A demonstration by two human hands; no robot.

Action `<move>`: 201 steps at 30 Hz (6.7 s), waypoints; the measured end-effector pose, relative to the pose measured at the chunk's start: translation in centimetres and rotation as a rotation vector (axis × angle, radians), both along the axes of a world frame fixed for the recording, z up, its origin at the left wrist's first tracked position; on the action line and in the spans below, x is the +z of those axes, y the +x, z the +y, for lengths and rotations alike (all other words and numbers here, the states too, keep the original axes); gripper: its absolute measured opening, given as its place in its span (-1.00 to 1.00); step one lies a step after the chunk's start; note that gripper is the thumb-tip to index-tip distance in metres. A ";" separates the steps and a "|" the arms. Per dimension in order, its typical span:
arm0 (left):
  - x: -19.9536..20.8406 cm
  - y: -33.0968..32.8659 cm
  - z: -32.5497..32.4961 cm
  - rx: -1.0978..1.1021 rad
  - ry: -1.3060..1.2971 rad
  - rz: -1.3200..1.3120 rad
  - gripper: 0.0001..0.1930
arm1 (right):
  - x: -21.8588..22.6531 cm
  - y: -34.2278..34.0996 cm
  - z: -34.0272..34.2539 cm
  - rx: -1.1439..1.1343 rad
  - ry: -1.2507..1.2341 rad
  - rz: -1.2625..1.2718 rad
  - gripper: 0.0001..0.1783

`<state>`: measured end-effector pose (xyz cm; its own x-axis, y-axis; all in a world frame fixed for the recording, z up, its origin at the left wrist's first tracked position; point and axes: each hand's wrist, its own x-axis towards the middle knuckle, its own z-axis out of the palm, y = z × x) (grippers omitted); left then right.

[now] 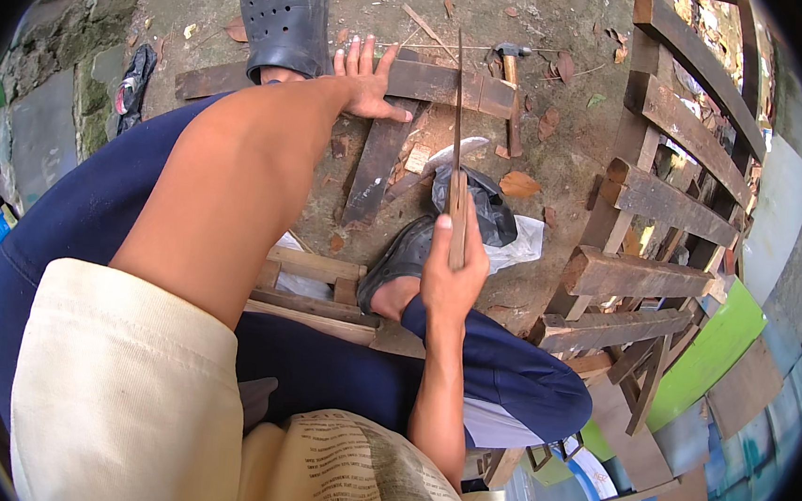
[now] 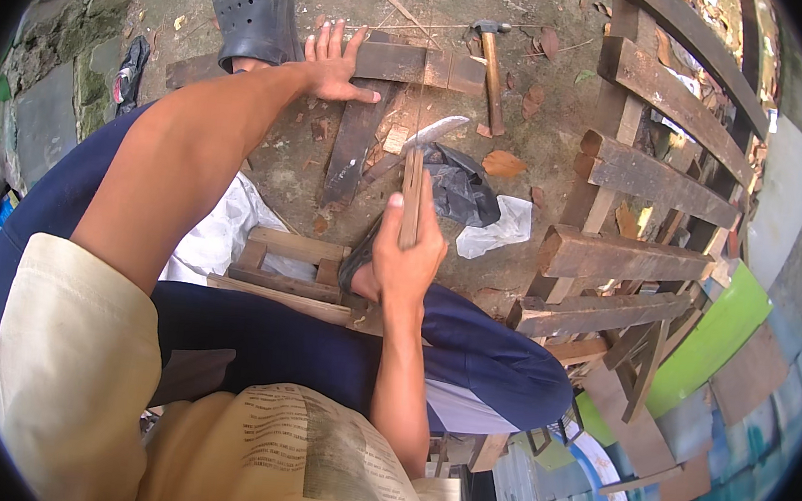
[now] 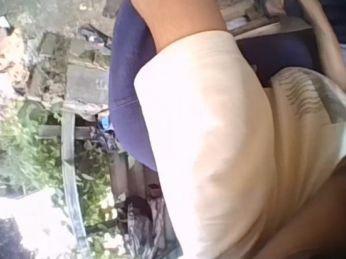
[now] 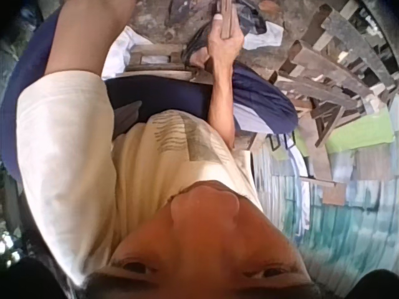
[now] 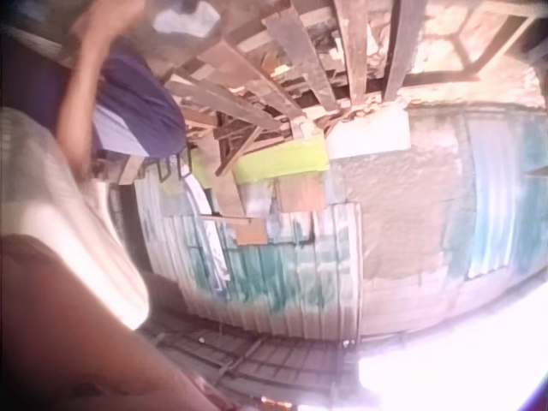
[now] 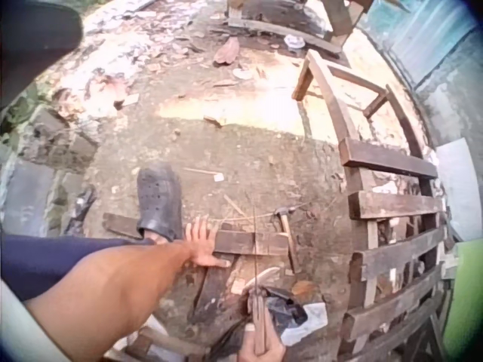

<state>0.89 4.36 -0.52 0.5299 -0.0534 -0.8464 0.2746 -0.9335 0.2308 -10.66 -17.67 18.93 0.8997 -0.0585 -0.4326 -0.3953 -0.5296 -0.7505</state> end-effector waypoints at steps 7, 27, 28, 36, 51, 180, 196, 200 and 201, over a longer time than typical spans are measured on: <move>-0.5 0.6 0.0 -0.021 0.019 0.007 0.52 | -0.6 1.0 0.0 0.010 -0.022 -0.014 -0.43; -0.5 -0.1 0.4 -0.016 -0.026 -0.024 0.55 | -0.8 -0.5 -0.1 0.039 -0.034 -0.044 -0.42; -0.4 0.0 0.7 -0.012 -0.023 -0.017 0.55 | 2.3 -2.3 -0.6 0.000 0.006 0.059 -0.40; 0.5 2.7 0.3 -0.066 0.005 0.034 0.52 | -4.7 2.7 0.7 -0.039 -0.020 -0.045 -0.35; -1.2 0.1 0.0 -0.029 -0.002 -0.101 0.55 | -3.4 5.9 1.3 -0.030 -0.002 0.167 -0.30; 3.9 -0.9 3.9 -0.469 -0.202 -0.069 0.24 | 8.5 -9.7 -7.4 -0.437 0.460 -0.118 -0.47; 1.1 -7.7 -0.4 -0.204 0.221 -0.404 -0.11 | 9.3 -9.4 -5.4 -0.242 0.175 -0.257 -0.43; 1.3 -6.0 0.7 -0.323 0.157 -0.295 -0.20 | 9.0 -10.5 -6.5 -0.235 0.249 -0.215 -0.41; 1.6 -4.7 1.7 -0.388 0.140 -0.268 -0.20 | 9.2 -10.5 -6.5 -0.231 0.219 -0.233 -0.42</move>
<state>-3.82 6.08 1.04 0.6938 -0.1856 -0.6959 -0.1516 -0.9822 0.1108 -21.15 -24.12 28.18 0.9492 -0.2002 -0.2429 -0.2910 -0.2640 -0.9196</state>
